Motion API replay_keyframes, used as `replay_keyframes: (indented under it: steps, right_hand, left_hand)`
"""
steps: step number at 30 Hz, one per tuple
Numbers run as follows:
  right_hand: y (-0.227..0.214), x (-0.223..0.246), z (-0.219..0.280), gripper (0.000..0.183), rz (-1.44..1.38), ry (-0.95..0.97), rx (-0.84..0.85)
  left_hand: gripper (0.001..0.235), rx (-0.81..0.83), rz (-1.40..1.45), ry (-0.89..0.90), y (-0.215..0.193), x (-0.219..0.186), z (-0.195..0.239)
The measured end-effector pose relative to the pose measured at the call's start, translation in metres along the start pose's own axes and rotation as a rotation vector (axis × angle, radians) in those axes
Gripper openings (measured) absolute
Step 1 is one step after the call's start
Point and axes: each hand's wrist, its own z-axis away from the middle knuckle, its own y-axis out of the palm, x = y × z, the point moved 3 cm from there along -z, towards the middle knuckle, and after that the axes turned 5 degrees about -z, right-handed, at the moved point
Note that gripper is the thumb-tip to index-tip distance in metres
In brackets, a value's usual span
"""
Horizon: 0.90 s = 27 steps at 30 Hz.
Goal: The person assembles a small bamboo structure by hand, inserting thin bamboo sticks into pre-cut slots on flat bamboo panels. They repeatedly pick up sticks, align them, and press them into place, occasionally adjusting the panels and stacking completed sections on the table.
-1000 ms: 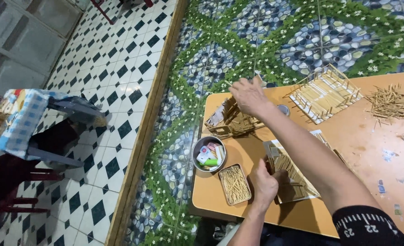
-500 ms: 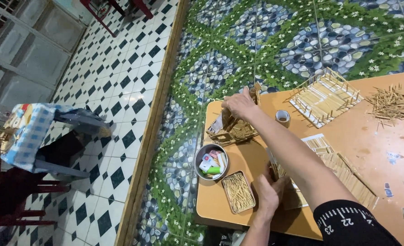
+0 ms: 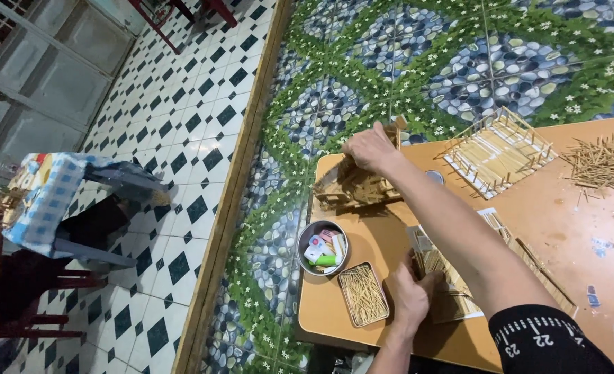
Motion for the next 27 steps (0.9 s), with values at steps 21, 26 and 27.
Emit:
replay_keyframes:
  steps: [21, 26, 27]
  right_hand:
    - [-0.174, -0.04, 0.162, 0.016, 0.426, 0.303, 0.021]
    - [-0.172, -0.077, 0.229, 0.019, 0.55, 0.448, 0.094]
    - [-0.17, -0.085, 0.242, 0.023, 0.604, 0.491, 0.138]
  left_hand:
    - [0.043, -0.015, 0.264, -0.271, -0.017, 0.005, 0.006]
    - [0.036, 0.105, -0.29, -0.179, -0.033, -0.029, 0.01]
    - [0.03, 0.165, -0.576, -0.047, -0.036, -0.036, 0.007]
